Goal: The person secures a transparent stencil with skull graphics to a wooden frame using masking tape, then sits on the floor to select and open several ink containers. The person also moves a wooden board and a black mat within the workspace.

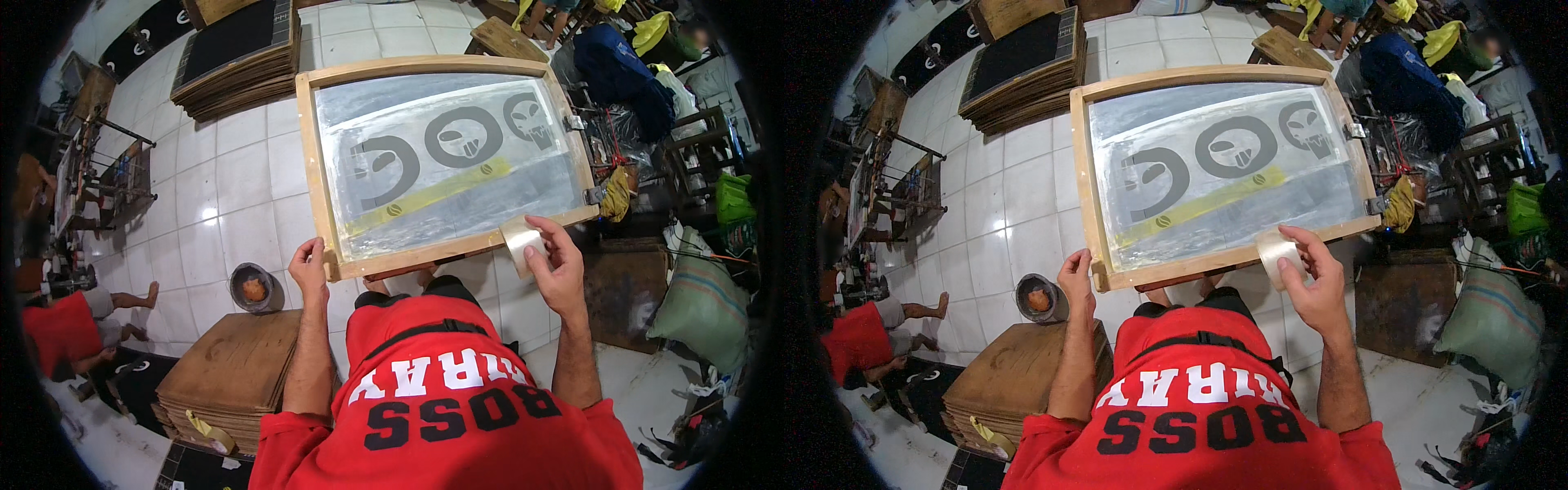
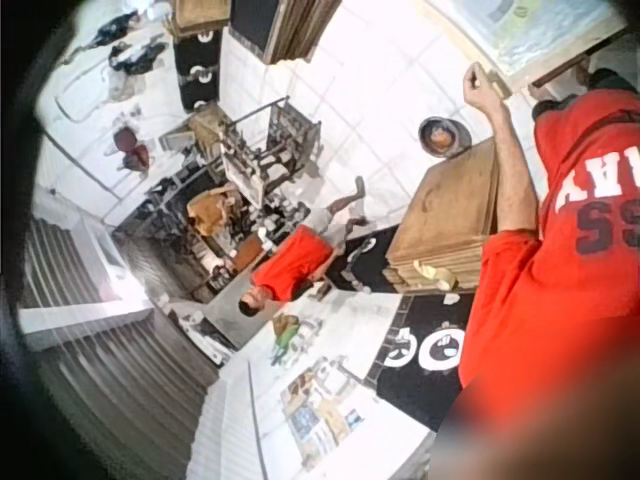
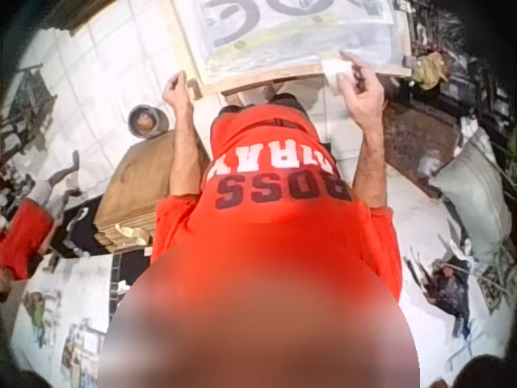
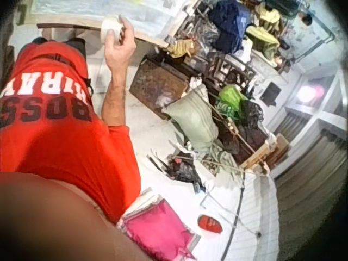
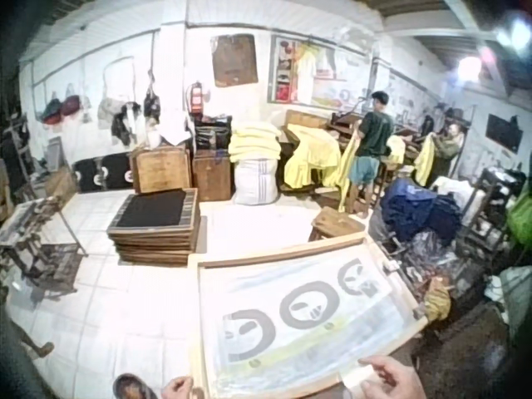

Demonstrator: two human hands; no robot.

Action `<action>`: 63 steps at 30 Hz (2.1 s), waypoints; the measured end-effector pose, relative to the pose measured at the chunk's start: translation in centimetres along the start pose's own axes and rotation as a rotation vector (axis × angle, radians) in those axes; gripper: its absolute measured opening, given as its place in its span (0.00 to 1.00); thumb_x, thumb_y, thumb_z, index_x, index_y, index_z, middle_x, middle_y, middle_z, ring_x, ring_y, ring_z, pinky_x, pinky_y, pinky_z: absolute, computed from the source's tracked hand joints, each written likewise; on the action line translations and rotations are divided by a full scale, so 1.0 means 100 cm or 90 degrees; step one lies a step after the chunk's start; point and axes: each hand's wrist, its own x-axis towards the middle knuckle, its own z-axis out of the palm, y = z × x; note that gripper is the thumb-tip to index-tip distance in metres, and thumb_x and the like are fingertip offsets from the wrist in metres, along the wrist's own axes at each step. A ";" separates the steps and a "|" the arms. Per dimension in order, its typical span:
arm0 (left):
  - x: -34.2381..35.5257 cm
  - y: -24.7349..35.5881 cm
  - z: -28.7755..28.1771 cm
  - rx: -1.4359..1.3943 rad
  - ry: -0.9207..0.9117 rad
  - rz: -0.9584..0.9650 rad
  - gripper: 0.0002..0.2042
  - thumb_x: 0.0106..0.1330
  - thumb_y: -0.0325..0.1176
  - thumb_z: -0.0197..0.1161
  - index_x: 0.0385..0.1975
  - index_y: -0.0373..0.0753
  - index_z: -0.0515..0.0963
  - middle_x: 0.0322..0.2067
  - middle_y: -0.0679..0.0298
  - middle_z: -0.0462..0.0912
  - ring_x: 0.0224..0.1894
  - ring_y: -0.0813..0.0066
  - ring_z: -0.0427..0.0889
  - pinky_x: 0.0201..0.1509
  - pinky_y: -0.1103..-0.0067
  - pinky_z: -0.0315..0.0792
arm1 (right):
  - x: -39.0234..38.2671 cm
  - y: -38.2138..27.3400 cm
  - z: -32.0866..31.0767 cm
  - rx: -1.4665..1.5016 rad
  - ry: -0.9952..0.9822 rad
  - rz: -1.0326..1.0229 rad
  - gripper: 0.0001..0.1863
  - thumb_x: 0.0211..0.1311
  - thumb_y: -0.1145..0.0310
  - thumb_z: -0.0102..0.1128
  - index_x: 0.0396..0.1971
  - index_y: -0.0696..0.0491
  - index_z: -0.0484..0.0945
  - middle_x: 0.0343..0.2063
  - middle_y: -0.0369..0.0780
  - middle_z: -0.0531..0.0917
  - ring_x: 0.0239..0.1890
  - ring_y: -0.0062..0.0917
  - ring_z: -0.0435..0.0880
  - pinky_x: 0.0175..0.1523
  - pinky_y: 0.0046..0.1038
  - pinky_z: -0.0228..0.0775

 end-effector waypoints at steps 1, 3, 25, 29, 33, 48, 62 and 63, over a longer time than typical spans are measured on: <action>0.002 -0.007 -0.005 -0.026 -0.010 -0.015 0.09 0.66 0.28 0.70 0.41 0.30 0.84 0.36 0.63 0.86 0.38 0.78 0.81 0.46 0.79 0.75 | 0.002 0.001 0.000 0.000 -0.003 0.006 0.22 0.65 0.79 0.57 0.60 0.58 0.74 0.50 0.42 0.84 0.50 0.21 0.83 0.56 0.24 0.74; 0.005 -0.019 -0.012 -0.072 -0.041 -0.073 0.09 0.66 0.29 0.70 0.42 0.31 0.84 0.36 0.63 0.86 0.38 0.78 0.81 0.46 0.80 0.75 | 0.006 0.003 0.000 0.004 -0.006 0.007 0.22 0.66 0.79 0.57 0.60 0.58 0.74 0.50 0.42 0.84 0.50 0.21 0.83 0.55 0.24 0.74; -0.119 0.303 0.010 -0.500 -0.653 0.141 0.13 0.70 0.40 0.67 0.29 0.44 0.71 0.26 0.68 0.70 0.75 0.37 0.54 0.62 0.41 0.74 | -0.007 -0.038 0.045 0.029 0.449 -0.523 0.19 0.75 0.74 0.48 0.62 0.58 0.59 0.52 0.50 0.74 0.51 0.34 0.77 0.59 0.35 0.71; -0.142 0.367 0.082 -0.613 -0.794 0.139 0.09 0.72 0.33 0.64 0.29 0.39 0.75 0.28 0.63 0.73 0.74 0.40 0.59 0.66 0.36 0.67 | 0.018 -0.089 -0.003 -0.096 0.687 -0.695 0.21 0.77 0.72 0.45 0.64 0.59 0.56 0.54 0.51 0.70 0.50 0.35 0.76 0.59 0.36 0.71; -0.137 0.422 0.166 -0.604 -0.991 0.236 0.05 0.74 0.27 0.59 0.35 0.37 0.79 0.30 0.61 0.76 0.71 0.46 0.67 0.68 0.37 0.64 | 0.043 -0.142 -0.086 -0.154 0.962 -0.762 0.21 0.77 0.69 0.50 0.63 0.60 0.60 0.55 0.52 0.71 0.54 0.38 0.76 0.61 0.39 0.71; -0.199 0.427 0.437 -0.531 -1.226 0.365 0.08 0.65 0.32 0.72 0.33 0.35 0.80 0.34 0.63 0.83 0.57 0.61 0.80 0.66 0.61 0.68 | 0.070 -0.213 -0.339 -0.292 1.112 -0.913 0.20 0.77 0.73 0.47 0.63 0.61 0.58 0.56 0.50 0.73 0.57 0.33 0.77 0.63 0.34 0.72; -0.262 0.431 0.625 -0.744 -1.451 0.129 0.07 0.70 0.38 0.67 0.33 0.46 0.77 0.32 0.70 0.75 0.66 0.54 0.73 0.63 0.54 0.66 | 0.075 0.189 -0.193 -0.442 0.392 -0.600 0.26 0.59 0.73 0.61 0.60 0.49 0.75 0.45 0.42 0.81 0.45 0.37 0.80 0.51 0.39 0.72; -0.263 0.430 0.625 -0.755 -1.436 0.088 0.07 0.69 0.39 0.68 0.34 0.47 0.78 0.30 0.70 0.73 0.66 0.52 0.72 0.62 0.54 0.68 | 0.080 0.220 -0.168 -0.602 0.302 -0.402 0.24 0.60 0.74 0.59 0.59 0.49 0.77 0.41 0.40 0.82 0.44 0.36 0.81 0.51 0.39 0.73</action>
